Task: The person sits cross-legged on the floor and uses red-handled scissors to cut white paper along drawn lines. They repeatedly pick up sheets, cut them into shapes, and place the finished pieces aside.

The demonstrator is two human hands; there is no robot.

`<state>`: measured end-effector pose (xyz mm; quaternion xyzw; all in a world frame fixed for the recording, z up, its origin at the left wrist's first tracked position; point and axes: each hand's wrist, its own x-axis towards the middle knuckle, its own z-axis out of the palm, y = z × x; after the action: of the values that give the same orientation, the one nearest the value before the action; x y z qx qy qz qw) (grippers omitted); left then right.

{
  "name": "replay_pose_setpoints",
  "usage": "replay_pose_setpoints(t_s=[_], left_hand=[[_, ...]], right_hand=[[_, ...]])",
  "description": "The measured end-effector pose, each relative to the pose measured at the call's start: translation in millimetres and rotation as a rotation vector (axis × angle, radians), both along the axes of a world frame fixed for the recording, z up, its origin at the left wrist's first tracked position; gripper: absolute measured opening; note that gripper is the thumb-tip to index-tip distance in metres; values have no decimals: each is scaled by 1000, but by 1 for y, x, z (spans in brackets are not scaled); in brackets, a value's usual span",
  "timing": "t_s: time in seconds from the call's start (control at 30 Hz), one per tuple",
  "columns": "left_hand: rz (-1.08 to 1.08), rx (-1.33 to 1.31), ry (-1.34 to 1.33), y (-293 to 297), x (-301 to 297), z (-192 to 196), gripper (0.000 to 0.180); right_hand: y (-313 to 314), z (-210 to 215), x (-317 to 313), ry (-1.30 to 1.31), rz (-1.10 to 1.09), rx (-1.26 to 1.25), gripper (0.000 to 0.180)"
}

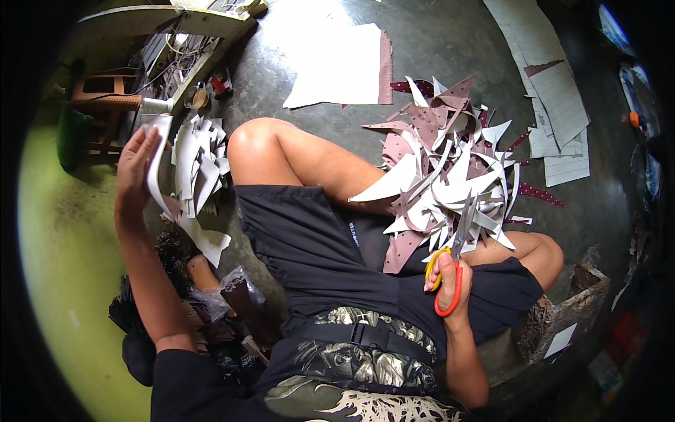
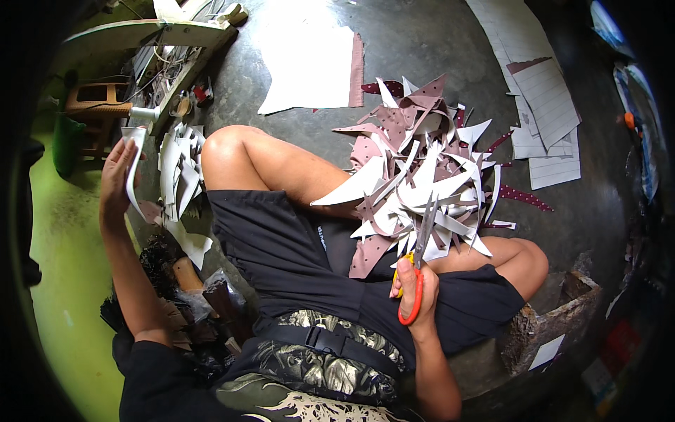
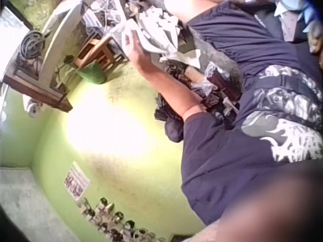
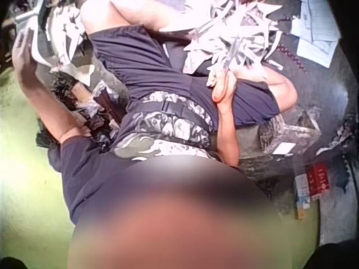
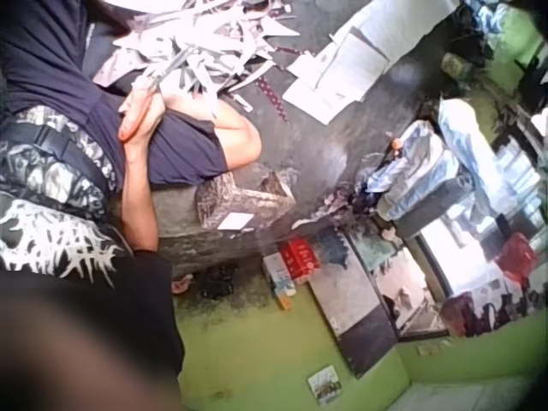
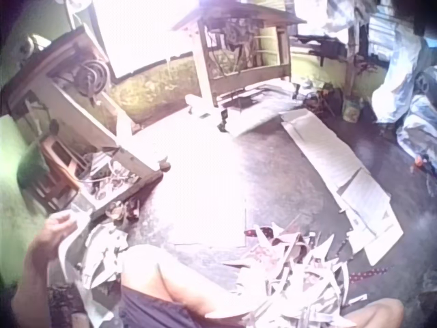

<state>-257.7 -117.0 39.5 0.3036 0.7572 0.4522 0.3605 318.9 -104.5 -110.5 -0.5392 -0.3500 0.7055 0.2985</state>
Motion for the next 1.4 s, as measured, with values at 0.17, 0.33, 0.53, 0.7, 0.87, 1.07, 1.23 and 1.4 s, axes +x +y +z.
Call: replay_pose_setpoints(t_s=[0.17, 0.33, 0.53, 0.7, 0.87, 1.07, 1.23, 1.4], left_hand=[[88, -119, -26, 5, -117, -68, 50], [-112, -89, 561, 87, -76, -133, 86], [-417, -707, 320, 241, 57, -211, 95], [77, -745, 501, 270, 107, -250, 78], [-114, -525, 486, 253, 94, -248, 62], [-6, -380, 639, 246, 88, -247, 55], [-185, -508, 924, 244, 114, -239, 52], [-293, -602, 892, 254, 134, -236, 48]], right_hand=[[1, 1, 1, 2, 4, -27, 44], [2, 2, 0, -38, 19, 31, 43], [4, 2, -3, -60, 38, 11, 41], [0, 4, 0, -83, -5, 26, 39], [5, -3, 0, -106, 58, 55, 37], [4, -7, -2, -138, 74, 51, 38], [4, -5, -1, -152, 66, 63, 38], [3, -4, -1, -145, 43, 60, 36]])
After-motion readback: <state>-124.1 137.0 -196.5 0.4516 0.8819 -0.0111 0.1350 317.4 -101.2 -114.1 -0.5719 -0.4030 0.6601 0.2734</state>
